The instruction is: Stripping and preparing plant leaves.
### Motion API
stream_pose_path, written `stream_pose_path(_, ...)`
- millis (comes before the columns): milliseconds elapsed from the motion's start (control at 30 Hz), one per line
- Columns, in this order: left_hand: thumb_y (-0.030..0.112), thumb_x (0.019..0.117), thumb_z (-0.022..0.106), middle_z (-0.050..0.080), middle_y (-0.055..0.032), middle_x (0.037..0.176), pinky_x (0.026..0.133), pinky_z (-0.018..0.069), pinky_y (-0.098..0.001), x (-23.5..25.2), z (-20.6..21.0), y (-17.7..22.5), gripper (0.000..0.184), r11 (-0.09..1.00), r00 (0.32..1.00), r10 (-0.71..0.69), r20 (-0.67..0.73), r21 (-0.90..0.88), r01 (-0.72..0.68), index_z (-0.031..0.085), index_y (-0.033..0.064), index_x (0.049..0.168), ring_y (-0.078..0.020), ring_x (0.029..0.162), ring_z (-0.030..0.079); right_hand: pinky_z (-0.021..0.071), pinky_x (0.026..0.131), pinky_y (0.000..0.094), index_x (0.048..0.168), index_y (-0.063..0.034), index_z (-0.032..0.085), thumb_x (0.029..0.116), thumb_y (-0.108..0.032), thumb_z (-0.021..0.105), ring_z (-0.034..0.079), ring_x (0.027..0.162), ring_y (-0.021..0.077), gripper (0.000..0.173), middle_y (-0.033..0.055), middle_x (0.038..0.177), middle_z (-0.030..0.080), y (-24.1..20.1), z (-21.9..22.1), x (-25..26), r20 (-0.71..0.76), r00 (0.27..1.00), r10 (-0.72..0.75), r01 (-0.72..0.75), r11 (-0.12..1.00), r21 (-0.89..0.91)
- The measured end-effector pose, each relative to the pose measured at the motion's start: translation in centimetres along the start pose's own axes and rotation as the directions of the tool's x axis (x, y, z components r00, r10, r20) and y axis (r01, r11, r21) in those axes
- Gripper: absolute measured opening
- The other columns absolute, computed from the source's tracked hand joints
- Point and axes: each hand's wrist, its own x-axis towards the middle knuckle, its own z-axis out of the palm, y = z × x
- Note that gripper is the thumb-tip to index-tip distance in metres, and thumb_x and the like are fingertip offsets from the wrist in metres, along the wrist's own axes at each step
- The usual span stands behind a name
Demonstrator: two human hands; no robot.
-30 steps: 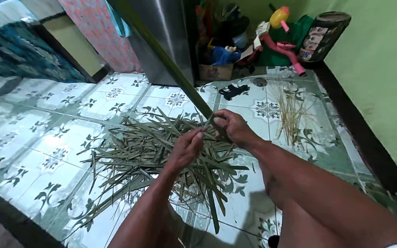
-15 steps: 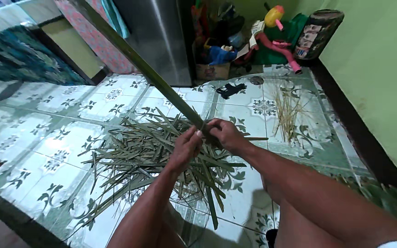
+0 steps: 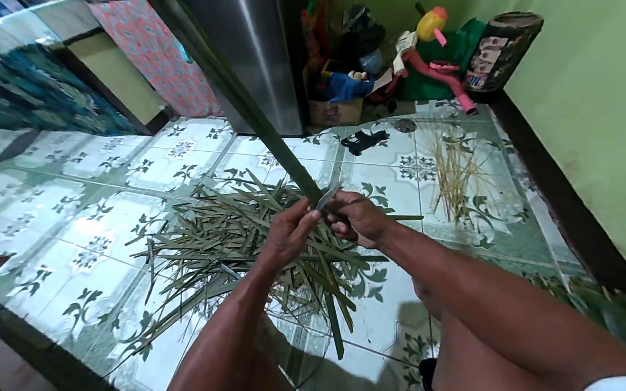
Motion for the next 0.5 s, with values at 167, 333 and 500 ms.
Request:
stream_pose_path(167, 0.027, 0.1051, 0.054, 0.067, -0.0017, 0.079, 0.064, 0.0537, -0.0287, -0.3, -1.6, -0.3, 0.027, 0.882, 0.971, 0.236, 0.042, 0.41, -0.232, 0.071, 0.0063, 0.11, -0.007, 0.066, 0.06, 0.0393, 0.045, 0.0152, 0.098, -0.0085, 0.059, 0.1041, -0.007, 0.036, 0.044, 0.048, 0.0006, 0.024, -0.0042, 0.068, 0.053, -0.4, -0.6, -0.3, 0.143, 0.988, 0.064, -0.068, 0.998, 0.018)
stream_pose_path(333, 0.019, 0.1011, 0.059, 0.072, -0.008, 0.088, 0.064, 0.0579, -0.0445, -0.8, -3.5, 0.3, 0.028, 0.729, 0.941, 0.339, 0.007, 0.63, -0.268, 0.071, 0.0115, 0.125, -0.021, 0.073, 0.069, 0.0411, 0.044, 0.0131, 0.1, -0.009, 0.057, 0.1066, -0.016, 0.042, 0.046, 0.048, -0.0003, 0.017, -0.0036, 0.07, 0.055, -1.0, -0.8, -0.9, 0.236, 0.964, 0.12, -0.114, 0.993, -0.039)
stream_pose_path(500, 0.023, 0.1041, 0.055, 0.074, -0.0098, 0.096, 0.072, 0.0588, -0.0467, -1.6, -2.9, -1.1, 0.034, 0.768, 0.972, 0.236, -0.004, 0.613, -0.184, 0.066, 0.0109, 0.134, -0.0222, 0.079, 0.071, 0.0497, 0.051, 0.0176, 0.111, -0.0013, 0.063, 0.1069, -0.015, 0.051, 0.057, 0.056, 0.0035, 0.019, 0.0001, 0.079, 0.064, -1.0, 0.0, -1.5, -0.023, 0.999, -0.038, 0.023, 0.892, -0.451)
